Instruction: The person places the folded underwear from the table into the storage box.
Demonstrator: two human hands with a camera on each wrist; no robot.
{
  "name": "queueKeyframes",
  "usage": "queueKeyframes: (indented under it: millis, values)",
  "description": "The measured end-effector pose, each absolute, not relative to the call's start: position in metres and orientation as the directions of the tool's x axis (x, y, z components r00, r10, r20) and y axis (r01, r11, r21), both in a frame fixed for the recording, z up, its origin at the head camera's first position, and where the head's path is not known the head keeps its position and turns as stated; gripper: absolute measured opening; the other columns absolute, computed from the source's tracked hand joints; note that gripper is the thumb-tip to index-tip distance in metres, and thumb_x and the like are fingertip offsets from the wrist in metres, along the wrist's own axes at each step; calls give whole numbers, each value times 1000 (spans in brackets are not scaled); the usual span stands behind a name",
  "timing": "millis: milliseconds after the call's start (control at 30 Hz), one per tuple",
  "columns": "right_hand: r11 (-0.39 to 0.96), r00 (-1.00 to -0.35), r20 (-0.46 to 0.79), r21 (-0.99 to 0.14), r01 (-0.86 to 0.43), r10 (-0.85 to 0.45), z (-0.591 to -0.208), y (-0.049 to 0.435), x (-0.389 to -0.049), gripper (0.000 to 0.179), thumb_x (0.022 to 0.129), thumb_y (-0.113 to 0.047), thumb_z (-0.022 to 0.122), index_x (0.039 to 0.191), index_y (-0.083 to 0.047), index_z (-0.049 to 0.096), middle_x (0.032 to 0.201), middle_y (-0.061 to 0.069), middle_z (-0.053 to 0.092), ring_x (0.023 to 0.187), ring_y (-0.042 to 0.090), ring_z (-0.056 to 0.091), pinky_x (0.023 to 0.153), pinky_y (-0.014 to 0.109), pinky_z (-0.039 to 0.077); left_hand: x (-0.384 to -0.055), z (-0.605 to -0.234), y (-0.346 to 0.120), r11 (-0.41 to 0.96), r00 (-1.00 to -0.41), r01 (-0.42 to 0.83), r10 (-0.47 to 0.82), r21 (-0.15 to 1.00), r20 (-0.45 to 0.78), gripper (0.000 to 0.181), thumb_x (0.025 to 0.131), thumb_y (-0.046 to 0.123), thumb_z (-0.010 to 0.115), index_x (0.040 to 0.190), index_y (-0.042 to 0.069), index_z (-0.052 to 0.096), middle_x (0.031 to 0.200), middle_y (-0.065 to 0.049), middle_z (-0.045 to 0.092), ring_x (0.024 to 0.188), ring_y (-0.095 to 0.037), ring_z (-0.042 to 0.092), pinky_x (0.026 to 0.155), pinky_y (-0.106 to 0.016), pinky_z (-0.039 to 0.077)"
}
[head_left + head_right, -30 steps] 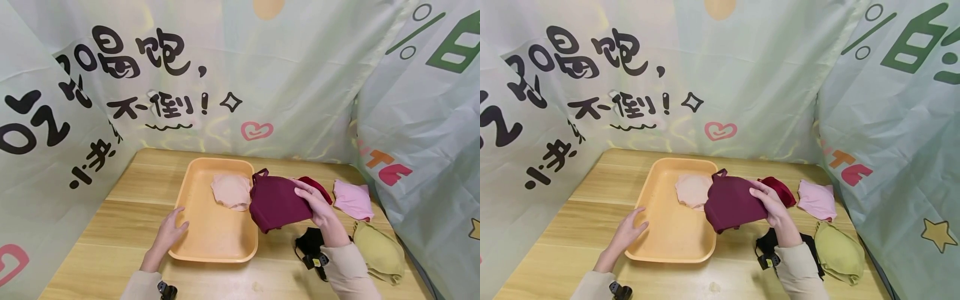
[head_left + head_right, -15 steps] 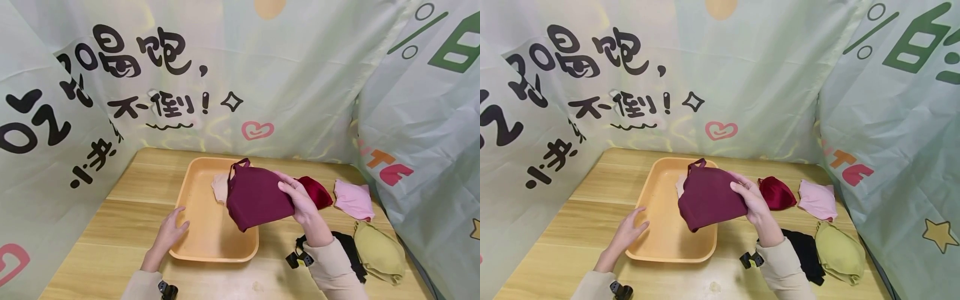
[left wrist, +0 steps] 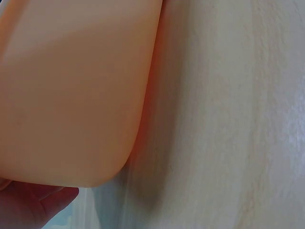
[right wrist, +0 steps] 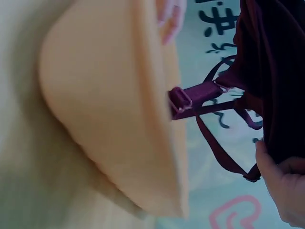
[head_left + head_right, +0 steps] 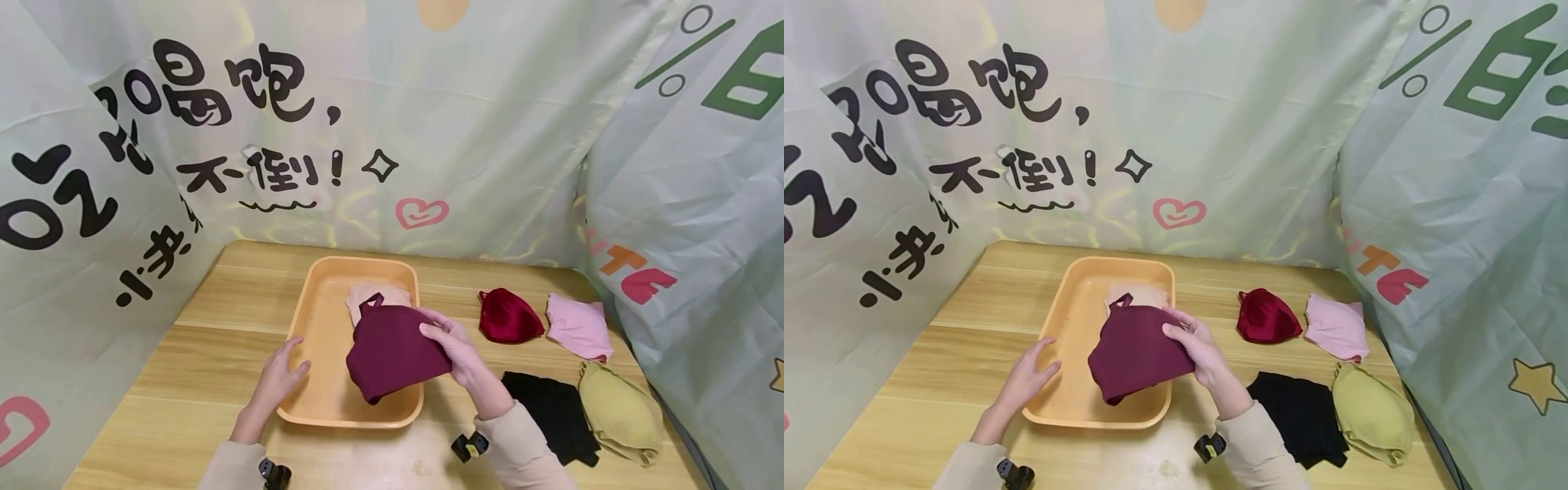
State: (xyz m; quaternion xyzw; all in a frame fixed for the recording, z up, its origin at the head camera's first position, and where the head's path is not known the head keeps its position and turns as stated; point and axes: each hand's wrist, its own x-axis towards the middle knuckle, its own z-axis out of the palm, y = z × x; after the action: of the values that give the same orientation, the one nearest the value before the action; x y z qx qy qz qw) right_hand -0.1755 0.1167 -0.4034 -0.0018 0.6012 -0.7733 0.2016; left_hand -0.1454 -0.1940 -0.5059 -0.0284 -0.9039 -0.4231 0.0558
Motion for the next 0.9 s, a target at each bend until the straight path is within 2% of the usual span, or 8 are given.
queueKeyframes:
  millis: [167, 433, 700, 900]
  values:
    - [-130, -933, -237, -951, 280, -272, -420, 105, -175, 52, 85, -10, 56, 133, 1, 41, 93, -5, 63, 75, 7, 62, 64, 21, 51, -146, -505, -194, 643, -993, 92, 0, 760, 120, 51, 82, 6, 62, 128, -5, 43, 133, -27, 42, 121, -47, 38, 98, -57, 35]
    - [-102, -925, -244, -954, 283, -292, -438, 93, -178, 58, 84, -9, 57, 137, -1, 34, 88, -3, 62, 68, 8, 62, 61, 22, 51, -148, -507, -194, 660, -991, 91, -14, 746, 134, 51, 80, 6, 63, 127, -6, 44, 130, -28, 45, 119, -47, 41, 97, -56, 36]
    - [-39, -917, -269, -956, 292, -295, -456, 83, -178, 60, 82, -11, 59, 134, 0, 31, 98, 6, 56, 71, 11, 60, 64, 24, 50, -146, -506, -194, 652, -994, 74, -12, 754, 108, 52, 82, 6, 62, 128, -5, 43, 132, -28, 43, 120, -47, 39, 98, -56, 35]
    - [46, -899, -277, -960, 278, -340, -460, 76, -177, 55, 84, -11, 58, 131, 1, 33, 101, 10, 52, 73, 11, 57, 64, 23, 48, -145, -505, -193, 650, -993, 81, -9, 756, 115, 51, 82, 7, 62, 128, -5, 43, 132, -28, 43, 120, -47, 40, 97, -56, 35]
